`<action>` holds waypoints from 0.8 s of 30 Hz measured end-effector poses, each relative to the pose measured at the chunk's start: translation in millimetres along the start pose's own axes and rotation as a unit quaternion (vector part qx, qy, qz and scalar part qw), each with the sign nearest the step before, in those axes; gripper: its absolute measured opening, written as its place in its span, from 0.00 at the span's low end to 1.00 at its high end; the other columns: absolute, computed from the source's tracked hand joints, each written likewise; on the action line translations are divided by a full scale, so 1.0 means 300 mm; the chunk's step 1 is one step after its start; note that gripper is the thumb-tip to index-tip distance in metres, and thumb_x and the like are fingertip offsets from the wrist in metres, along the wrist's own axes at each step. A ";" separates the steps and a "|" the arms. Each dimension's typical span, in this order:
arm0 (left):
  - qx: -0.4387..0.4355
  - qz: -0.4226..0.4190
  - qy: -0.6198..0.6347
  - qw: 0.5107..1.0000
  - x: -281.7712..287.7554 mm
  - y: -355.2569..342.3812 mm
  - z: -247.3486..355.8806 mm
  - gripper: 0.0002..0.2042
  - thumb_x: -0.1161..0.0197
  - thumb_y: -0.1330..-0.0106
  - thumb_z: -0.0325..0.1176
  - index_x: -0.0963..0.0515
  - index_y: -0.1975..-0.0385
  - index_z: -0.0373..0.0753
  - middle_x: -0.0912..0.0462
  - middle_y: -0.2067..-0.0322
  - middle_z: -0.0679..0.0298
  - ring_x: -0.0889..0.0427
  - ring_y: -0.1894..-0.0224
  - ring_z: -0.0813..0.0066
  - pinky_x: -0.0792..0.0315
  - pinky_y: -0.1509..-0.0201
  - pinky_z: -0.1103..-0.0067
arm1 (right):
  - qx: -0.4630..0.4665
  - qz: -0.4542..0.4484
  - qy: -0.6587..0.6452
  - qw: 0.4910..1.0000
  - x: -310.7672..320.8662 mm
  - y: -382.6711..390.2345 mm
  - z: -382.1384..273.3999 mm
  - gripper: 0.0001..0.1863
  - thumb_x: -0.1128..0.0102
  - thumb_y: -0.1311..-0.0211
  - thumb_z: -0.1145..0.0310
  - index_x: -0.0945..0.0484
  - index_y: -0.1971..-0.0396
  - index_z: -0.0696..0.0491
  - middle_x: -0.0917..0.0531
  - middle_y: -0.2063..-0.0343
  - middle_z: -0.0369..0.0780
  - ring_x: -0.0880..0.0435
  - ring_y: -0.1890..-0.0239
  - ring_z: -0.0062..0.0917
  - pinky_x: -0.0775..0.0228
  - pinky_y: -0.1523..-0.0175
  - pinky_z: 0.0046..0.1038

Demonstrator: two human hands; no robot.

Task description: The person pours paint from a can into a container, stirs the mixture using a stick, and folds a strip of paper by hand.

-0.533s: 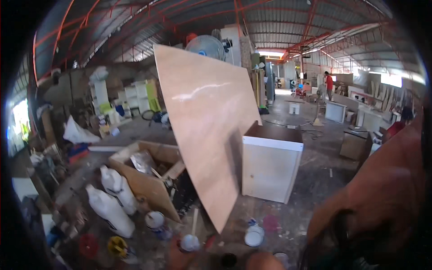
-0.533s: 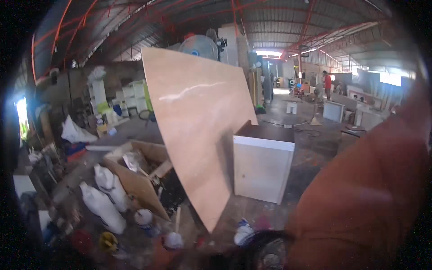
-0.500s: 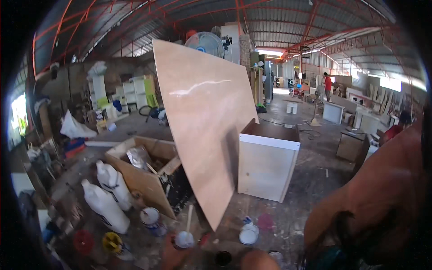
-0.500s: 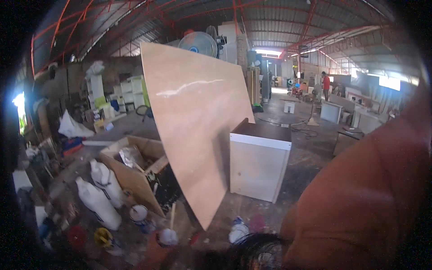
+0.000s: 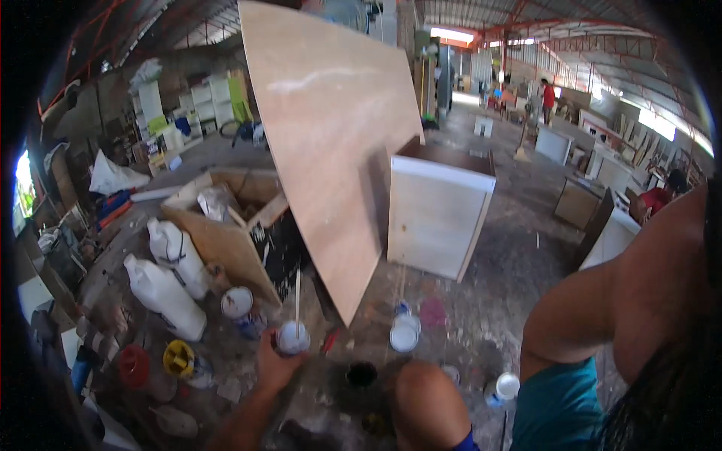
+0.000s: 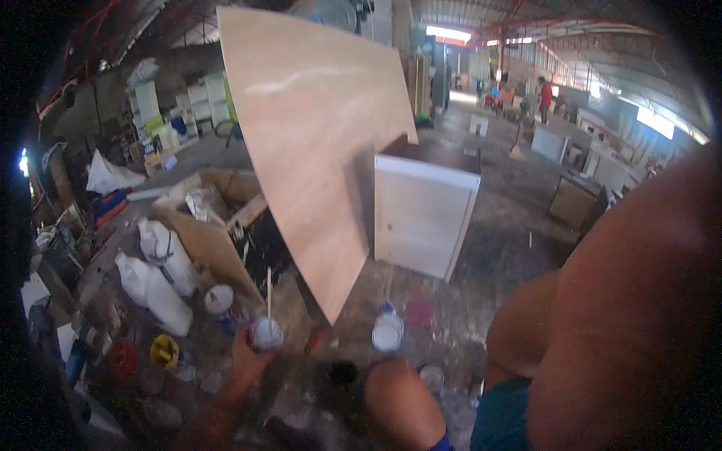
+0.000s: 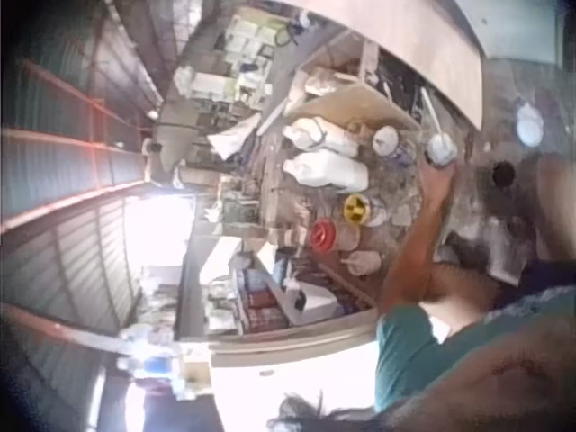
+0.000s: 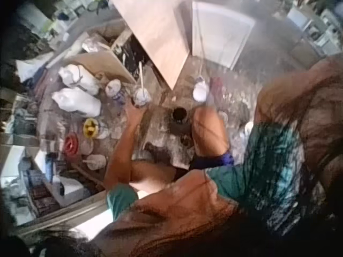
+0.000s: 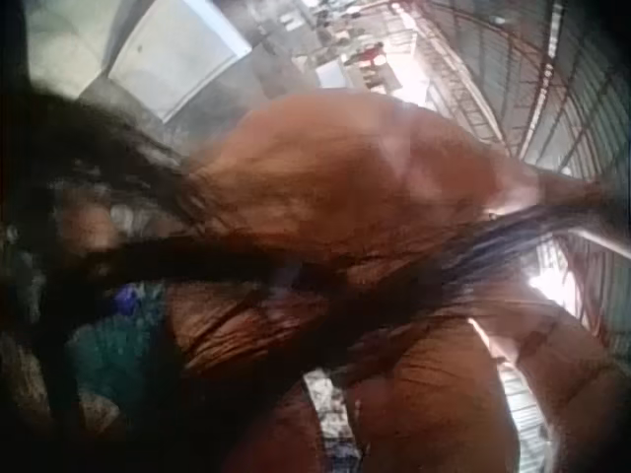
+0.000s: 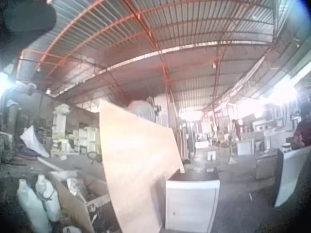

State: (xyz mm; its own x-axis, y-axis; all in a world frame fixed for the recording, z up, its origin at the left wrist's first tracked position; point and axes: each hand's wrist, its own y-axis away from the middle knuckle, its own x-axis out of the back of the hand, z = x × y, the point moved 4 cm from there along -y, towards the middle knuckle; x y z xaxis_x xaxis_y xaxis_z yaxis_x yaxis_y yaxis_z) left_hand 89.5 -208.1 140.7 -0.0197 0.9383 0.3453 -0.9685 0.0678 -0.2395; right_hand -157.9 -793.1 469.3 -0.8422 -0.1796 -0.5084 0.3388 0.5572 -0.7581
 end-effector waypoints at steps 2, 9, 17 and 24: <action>0.008 -0.002 -0.044 0.999 0.012 0.038 -0.004 0.36 0.17 0.51 0.29 0.31 0.43 0.35 0.19 0.53 0.58 0.18 0.52 0.70 0.22 0.48 0.73 | 0.020 -0.004 -0.031 0.999 -0.016 0.032 -0.058 0.18 0.38 0.29 0.67 0.20 0.44 0.59 0.14 0.66 0.38 0.19 0.62 0.18 0.27 0.54 0.24; 0.023 -0.023 0.065 0.997 -0.027 0.042 -0.029 0.33 0.19 0.49 0.26 0.32 0.45 0.37 0.19 0.52 0.59 0.17 0.53 0.72 0.22 0.50 0.75 | 0.091 -0.025 -0.160 0.983 -0.015 0.182 -0.227 0.19 0.38 0.29 0.66 0.21 0.43 0.59 0.14 0.67 0.38 0.19 0.62 0.19 0.27 0.54 0.25; -0.069 0.021 0.023 0.997 -0.016 0.027 0.006 0.34 0.17 0.50 0.28 0.31 0.45 0.35 0.20 0.52 0.59 0.19 0.49 0.71 0.22 0.47 0.74 | -0.021 -0.182 -0.289 0.940 -0.333 0.524 -0.277 0.20 0.38 0.29 0.66 0.22 0.42 0.59 0.15 0.68 0.38 0.19 0.63 0.19 0.27 0.55 0.25; 0.027 -0.020 -0.020 0.999 0.000 0.033 0.131 0.35 0.16 0.50 0.36 0.29 0.44 0.37 0.18 0.55 0.61 0.19 0.55 0.76 0.24 0.56 0.77 | -0.278 -0.598 -0.144 0.738 -0.544 1.181 -0.269 0.20 0.37 0.28 0.64 0.22 0.42 0.59 0.15 0.69 0.37 0.20 0.64 0.16 0.29 0.58 0.24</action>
State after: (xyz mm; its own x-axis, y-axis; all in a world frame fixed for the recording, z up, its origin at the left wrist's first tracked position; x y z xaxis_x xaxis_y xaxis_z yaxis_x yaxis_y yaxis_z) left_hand 70.1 -220.7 174.1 0.0106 0.9207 0.3901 -0.9809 0.0855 -0.1750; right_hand 65.8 -501.1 316.7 -0.2479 -0.9328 0.2617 -0.8666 0.0928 -0.4903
